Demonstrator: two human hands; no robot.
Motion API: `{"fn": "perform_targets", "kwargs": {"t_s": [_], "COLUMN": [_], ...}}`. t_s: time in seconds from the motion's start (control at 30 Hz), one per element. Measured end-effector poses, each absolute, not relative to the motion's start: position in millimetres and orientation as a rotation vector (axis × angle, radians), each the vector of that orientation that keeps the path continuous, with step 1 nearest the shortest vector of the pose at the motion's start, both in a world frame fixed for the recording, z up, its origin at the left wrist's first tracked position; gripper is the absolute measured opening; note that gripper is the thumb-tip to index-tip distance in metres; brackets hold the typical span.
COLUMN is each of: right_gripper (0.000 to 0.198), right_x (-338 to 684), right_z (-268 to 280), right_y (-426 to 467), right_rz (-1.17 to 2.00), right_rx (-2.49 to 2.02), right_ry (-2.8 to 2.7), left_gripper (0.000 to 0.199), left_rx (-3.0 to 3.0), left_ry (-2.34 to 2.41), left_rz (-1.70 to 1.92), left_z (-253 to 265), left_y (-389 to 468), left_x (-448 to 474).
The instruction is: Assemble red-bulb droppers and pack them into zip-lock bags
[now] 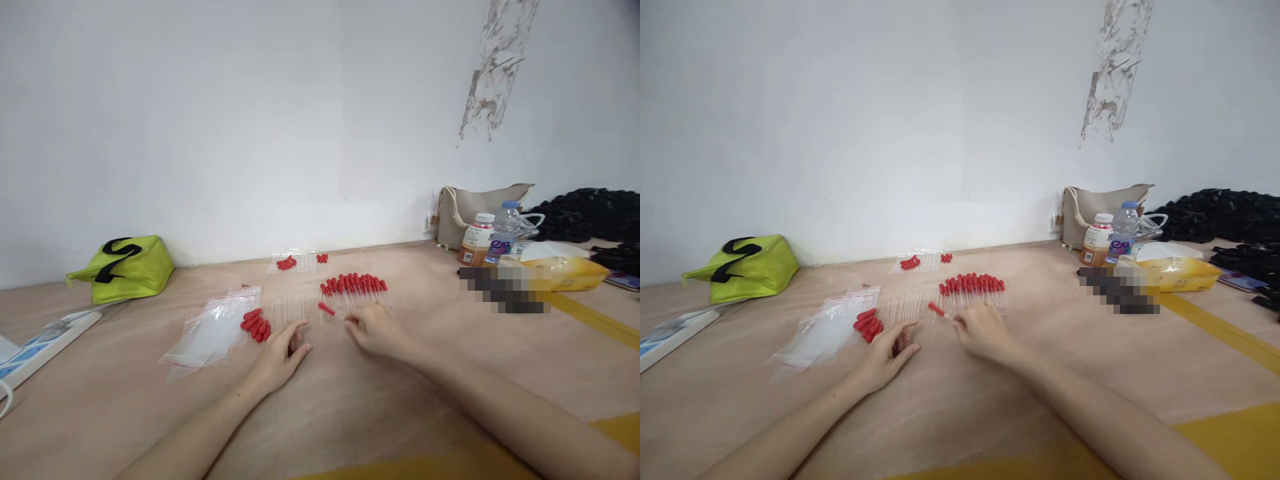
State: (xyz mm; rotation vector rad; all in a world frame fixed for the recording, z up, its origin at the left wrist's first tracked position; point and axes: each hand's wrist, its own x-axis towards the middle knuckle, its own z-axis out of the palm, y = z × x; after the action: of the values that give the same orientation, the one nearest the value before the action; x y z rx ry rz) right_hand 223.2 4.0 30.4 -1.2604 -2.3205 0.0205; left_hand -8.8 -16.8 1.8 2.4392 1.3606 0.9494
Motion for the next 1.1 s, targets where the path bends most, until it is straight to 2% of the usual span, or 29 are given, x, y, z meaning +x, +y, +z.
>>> {"fn": "perform_targets", "kwargs": {"t_s": [0.13,0.3,0.47,0.73,0.93,1.1], "right_gripper": [0.024,0.028,0.026,0.033,0.029,0.023], "right_x": [218,182,162,160,144,129], "right_z": [35,31,18,17,23,27], "right_y": [39,64,76,73,66,72], "right_rz": [0.255,0.112,0.031,-0.027,-0.155,-0.086], "right_rx": [-1.560,-1.767,-1.838,-1.874,-1.733,-1.844], "right_ry": [-2.012,-1.932,-1.931,-1.997,-2.147,-2.240], "left_gripper": [0.020,0.019,0.019,0.019,0.020,0.018], "left_rx": [2.506,2.521,2.525,2.536,2.522,2.524], "left_ry": [1.303,1.277,1.264,1.269,1.262,1.255], "left_rz": [0.833,0.786,0.769,0.760,0.763,0.771], "left_z": [4,10,10,6,6,5], "left_y": [-19,-23,-24,-22,-21,-24], "left_x": [-6,-6,-8,-9,-11,-6]}}
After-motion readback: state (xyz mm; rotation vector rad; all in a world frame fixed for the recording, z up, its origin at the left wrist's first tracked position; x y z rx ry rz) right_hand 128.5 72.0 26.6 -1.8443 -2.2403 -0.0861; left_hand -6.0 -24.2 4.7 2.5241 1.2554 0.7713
